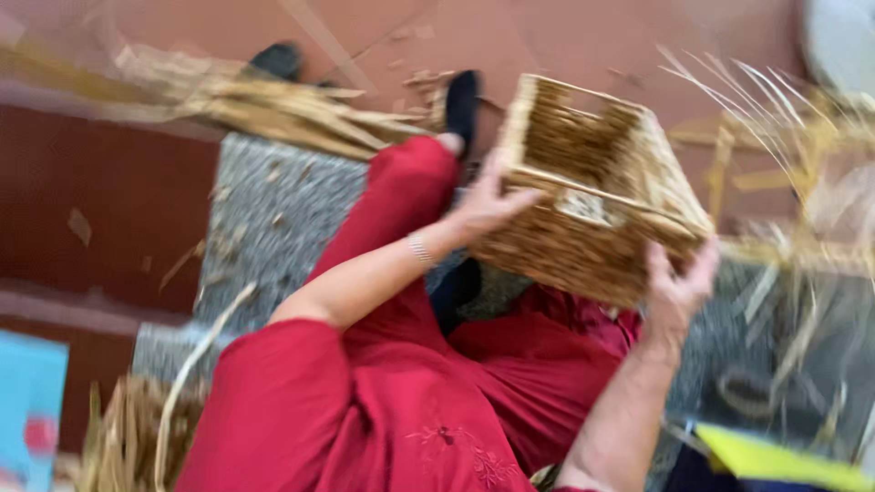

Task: The person weaves a rectangular basket using dried palm leaves, interlacing strips along the rim and sides. They use a metal tool to tighten the weave and trim excess material. The person also splits palm leaves into thinner strips for weaving.

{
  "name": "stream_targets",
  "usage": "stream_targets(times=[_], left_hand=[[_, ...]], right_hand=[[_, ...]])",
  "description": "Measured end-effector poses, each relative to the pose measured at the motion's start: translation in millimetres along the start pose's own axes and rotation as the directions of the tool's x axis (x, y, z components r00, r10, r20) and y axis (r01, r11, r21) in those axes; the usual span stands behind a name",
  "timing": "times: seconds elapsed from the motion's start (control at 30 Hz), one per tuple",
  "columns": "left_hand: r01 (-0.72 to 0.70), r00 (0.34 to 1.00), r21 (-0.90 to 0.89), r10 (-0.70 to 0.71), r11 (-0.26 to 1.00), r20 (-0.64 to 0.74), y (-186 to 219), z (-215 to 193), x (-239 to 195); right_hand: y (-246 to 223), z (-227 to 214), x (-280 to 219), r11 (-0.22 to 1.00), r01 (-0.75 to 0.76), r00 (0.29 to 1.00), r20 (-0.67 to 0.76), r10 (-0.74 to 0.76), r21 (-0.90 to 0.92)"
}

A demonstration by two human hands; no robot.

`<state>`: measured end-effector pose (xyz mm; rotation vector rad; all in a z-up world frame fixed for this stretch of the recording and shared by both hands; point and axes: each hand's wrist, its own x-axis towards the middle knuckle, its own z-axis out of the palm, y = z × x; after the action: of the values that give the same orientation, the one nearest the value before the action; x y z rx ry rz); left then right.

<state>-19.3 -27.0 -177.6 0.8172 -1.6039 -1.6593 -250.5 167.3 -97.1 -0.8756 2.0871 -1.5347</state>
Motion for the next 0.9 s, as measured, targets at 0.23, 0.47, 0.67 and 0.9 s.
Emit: stream_targets(times=[0.23,0.47,0.67,0.9], left_hand=[[0.119,0.99,0.252,-0.133,0.961,0.041,-26.1,34.8,34.7],[-0.018,0.951,0.213,-0.048,0.977,0.304,-51.6,22.1,82.2],[0.203,0.978,-0.003,-0.203,0.979,0.051,-89.1,-67.0,97.1],[0.413,0.824,-0.317,-0.499,0.854,-0.269,-151.6,-204.0,45.2]], right_hand=[[31.6,8.0,10.9,0.701,0.192,0.962,-0.008,-0.272,-0.687],[43.4,65.4,37.0,0.259,0.359,0.924,0.301,-0.237,-0.897],[-0.1,85.5,83.1,0.2,0.265,0.964,0.265,-0.026,-0.943],[-36.0,124.8,139.3,0.421,0.179,0.964,0.244,0.106,-0.889]])
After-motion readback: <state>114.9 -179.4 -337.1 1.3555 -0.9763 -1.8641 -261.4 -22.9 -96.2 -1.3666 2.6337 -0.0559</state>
